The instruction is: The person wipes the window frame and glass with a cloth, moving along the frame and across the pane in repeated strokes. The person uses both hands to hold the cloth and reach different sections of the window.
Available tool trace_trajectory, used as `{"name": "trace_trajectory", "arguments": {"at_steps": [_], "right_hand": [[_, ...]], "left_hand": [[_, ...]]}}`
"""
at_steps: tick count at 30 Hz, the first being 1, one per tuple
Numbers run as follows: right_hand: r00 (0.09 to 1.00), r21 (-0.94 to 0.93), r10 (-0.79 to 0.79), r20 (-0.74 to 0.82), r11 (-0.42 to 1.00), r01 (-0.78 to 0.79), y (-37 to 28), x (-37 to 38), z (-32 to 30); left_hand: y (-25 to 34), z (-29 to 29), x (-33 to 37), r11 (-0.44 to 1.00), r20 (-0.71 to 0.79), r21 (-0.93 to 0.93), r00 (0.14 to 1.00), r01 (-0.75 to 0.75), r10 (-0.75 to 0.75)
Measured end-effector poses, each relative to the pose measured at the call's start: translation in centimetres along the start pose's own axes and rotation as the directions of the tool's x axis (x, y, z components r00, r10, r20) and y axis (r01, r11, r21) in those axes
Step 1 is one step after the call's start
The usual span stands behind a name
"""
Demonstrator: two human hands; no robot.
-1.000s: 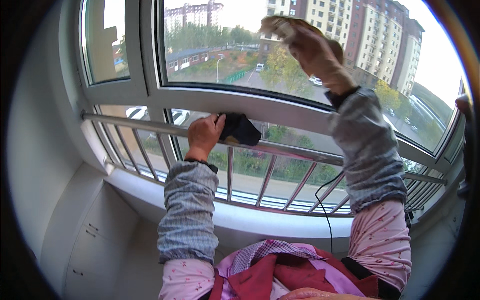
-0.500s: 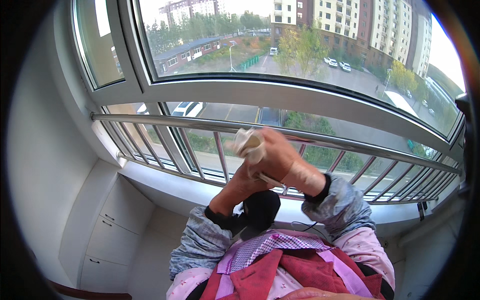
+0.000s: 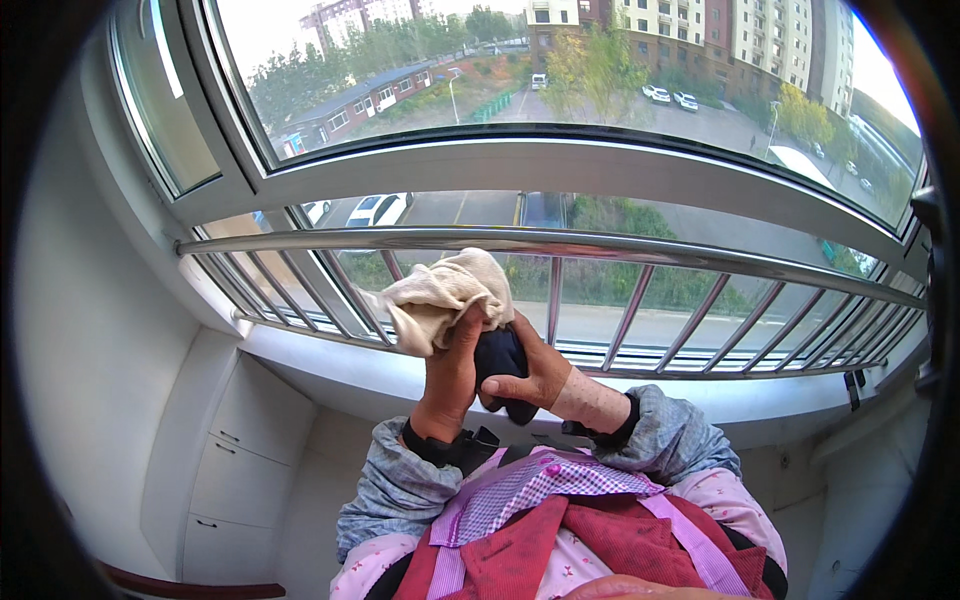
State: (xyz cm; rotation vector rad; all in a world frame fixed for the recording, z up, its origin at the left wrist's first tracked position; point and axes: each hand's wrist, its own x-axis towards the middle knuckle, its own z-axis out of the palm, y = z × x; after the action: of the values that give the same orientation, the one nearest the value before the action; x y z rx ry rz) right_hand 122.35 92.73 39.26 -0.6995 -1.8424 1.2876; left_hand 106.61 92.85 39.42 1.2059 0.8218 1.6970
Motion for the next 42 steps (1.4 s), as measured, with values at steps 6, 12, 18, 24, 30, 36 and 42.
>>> {"name": "trace_trajectory", "arguments": {"at_steps": [6, 12, 18, 24, 30, 36, 42], "right_hand": [[0.92, -0.422, -0.26, -0.294, 0.899, 0.119, -1.3, -1.1, -4.4], [0.662, -0.696, -0.492, -0.566, 0.716, -0.063, -4.5, 0.5, -10.9], [0.639, -0.871, -0.599, -0.482, 0.409, -0.274, -4.0, 2.8, -12.8], [0.641, -0.837, -0.543, -0.542, 0.417, -0.354, -3.9, 3.5, -12.4], [0.603, -0.87, -0.628, -0.492, 0.342, -0.354, -3.3, 3.9, -12.4], [0.588, -0.883, -0.662, -0.466, 0.308, -0.353, -2.5, 4.0, -12.6], [0.58, -0.881, -0.665, -0.471, 0.316, -0.353, -2.1, 3.9, -12.4]], "left_hand": [[1.6, -2.0, 4.4, 0.972, 0.025, -0.131, 0.98, -0.194, 0.199], [6.3, -5.7, 10.5, 0.896, -0.083, 0.181, 0.902, -0.405, 0.424], [8.1, -8.9, 19.7, 0.231, 0.17, 0.812, 0.597, -0.535, 0.784], [11.4, -11.5, 28.9, -0.066, 0.311, 0.846, 0.388, -0.53, 0.867], [9.5, -3.6, 32.3, -0.077, 0.346, 0.786, 0.334, -0.613, 0.877], [8.2, 7.6, 30.6, -0.312, 0.578, 0.551, 0.084, -0.774, 0.812], [8.0, 3.6, 31.2, -0.232, 0.483, 0.558, 0.084, -0.796, 0.872]]}}
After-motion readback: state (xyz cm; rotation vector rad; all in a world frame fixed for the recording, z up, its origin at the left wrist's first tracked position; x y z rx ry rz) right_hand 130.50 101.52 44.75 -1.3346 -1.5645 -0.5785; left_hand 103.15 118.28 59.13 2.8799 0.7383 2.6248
